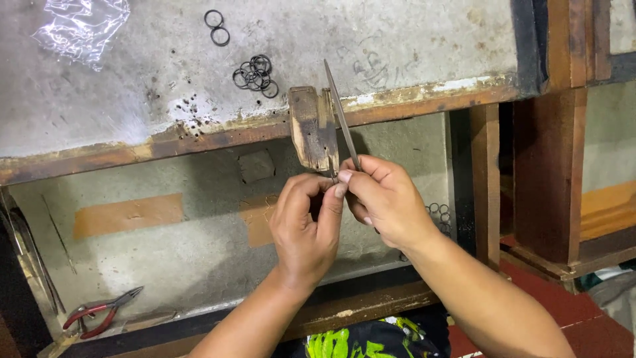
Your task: Filing the edges of small metal rings using a needle file on a jeweler's bench pin.
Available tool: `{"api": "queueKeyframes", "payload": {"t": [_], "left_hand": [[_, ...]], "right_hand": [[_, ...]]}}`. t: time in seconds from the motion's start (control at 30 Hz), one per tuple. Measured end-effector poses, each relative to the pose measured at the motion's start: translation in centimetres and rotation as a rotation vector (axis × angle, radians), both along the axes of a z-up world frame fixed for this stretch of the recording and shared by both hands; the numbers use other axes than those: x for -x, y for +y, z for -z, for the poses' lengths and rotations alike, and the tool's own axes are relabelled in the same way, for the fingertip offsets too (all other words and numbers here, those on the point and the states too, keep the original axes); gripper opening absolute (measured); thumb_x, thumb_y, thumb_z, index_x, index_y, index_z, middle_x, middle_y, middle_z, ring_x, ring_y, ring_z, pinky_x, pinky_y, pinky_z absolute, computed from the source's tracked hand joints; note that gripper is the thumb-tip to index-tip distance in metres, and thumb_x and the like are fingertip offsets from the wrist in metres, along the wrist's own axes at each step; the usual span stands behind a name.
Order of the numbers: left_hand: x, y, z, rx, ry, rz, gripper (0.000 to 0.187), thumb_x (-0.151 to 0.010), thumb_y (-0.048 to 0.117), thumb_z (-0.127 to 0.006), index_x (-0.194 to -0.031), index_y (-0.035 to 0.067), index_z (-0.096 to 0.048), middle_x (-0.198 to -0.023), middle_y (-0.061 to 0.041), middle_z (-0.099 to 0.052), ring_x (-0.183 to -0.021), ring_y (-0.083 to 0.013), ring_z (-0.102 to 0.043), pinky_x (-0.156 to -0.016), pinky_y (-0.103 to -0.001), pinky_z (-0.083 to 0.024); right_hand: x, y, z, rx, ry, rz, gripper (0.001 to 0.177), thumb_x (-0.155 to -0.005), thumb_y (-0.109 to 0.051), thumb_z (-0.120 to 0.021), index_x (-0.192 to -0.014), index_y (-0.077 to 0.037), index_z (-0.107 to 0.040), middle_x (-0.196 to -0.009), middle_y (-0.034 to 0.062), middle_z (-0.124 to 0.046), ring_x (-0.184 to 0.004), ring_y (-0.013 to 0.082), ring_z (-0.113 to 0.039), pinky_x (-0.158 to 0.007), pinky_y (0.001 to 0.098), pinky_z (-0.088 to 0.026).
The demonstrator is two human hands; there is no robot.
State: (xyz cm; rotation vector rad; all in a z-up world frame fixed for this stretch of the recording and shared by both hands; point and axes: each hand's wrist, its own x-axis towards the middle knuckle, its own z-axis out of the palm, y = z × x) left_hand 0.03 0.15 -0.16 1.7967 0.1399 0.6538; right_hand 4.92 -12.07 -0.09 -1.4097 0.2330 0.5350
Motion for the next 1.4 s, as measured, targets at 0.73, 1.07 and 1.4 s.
{"api": "queueKeyframes", "payload": {"t": [0.73, 1.07, 1.4], "left_hand": [[-0.5, 0.1, -0.2, -0.529, -0.123, -0.149, 0.005, -0.087, 0.013, -0.074, -0.092, 0.011, -0.072, -0.084, -0.006, -0.068, -0.065, -0.0232, -0.069, -0.059, -0.034, -0.059], [0.0, 0.7, -1.4, -0.663, -0.029, -0.016, 0.009, -0.101, 0.013, -0.063, -0.101, 0.004, -0.065, -0.097, -0.011, -0.067, -0.079, -0.0248, -0.067, -0.067, -0.034, -0.054], [-0.2, 1.3, -2.1, -0.729, -0.025, 0.018, 0.006, -0.101, 0.011, -0.061, -0.100, 0.006, -0.063, -0.092, -0.008, -0.066, -0.072, -0.0224, -0.065, -0.060, -0.033, -0.051]], "right_hand": [[3.2, -3.7, -3.8, 0.647, -0.817, -0.207, 0.032, -0.097, -0.003, -0.053, -0.122, 0.000, -0.073, -0.077, 0.0137, -0.075, -0.065, 0.0321, -0.072, -0.057, 0.0390, -0.058], [6.4, -6.6, -3.4, 0.916, -1.043, -0.267, 0.031, -0.097, 0.000, -0.068, -0.128, 0.003, -0.068, -0.102, 0.0155, -0.073, -0.078, 0.0183, -0.070, -0.071, 0.0272, -0.062], [7.5, -7.0, -2.6, 0.983, -1.069, -0.261, 0.036, -0.099, 0.005, -0.066, -0.133, -0.008, -0.069, -0.097, 0.0055, -0.065, -0.075, 0.0143, -0.064, -0.067, 0.0268, -0.054]]}}
